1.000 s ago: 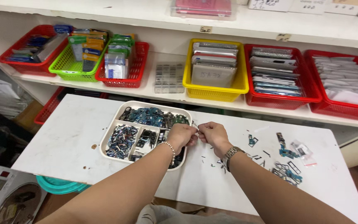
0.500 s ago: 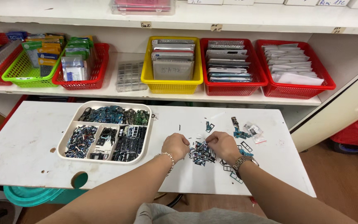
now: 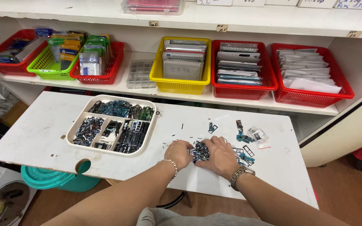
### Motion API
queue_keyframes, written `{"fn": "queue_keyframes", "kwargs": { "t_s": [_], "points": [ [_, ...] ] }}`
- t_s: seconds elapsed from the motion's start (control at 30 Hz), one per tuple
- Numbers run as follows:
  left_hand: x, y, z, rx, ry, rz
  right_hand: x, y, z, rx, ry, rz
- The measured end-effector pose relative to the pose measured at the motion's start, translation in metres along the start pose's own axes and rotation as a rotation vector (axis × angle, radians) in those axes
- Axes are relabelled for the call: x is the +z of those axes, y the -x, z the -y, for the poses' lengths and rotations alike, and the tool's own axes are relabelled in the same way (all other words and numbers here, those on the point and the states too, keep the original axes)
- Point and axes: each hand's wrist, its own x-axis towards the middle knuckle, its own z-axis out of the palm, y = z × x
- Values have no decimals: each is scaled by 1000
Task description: The person sorts small electronic components by hand, picking them from a pile on the table and placing them into compartments of a white tray. The hands repeatedly pick, separate, and arrange the parts without using tools.
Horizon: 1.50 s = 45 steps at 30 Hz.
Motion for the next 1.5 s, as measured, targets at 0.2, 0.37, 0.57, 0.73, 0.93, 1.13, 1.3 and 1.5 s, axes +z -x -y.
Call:
{"fn": "queue_keyframes", "kwargs": {
  "t_s": [0.2,0.37,0.57,0.73,0.93,1.13,1.3,1.5],
  "points": [
    [-1,2,8,16,26,-21,4,-4,-6,-26,-54,-66],
    [1,7,9,-21,88,-16,6,-8,-10,-70,-28,-82],
    [4,6,4,-75,167,-3,4,-14,-12,-32,-121,-52],
    [6,1,2,-88,238,-27,9,-25,-17,-79,-197,-79],
    [10,-14,0,-231,544,-23,19,-48,-34,-40,-304,-65],
    [28,-42,2,-281,1097,96,27,-67,-59,301,-992,135],
    [33,-58,-2,-206,1395,217,30,-73,-72,284,-1455,248],
    [14,-58,-1,-197,1305,134,23,-73,-63,369,-1608,223]
  ]
}}
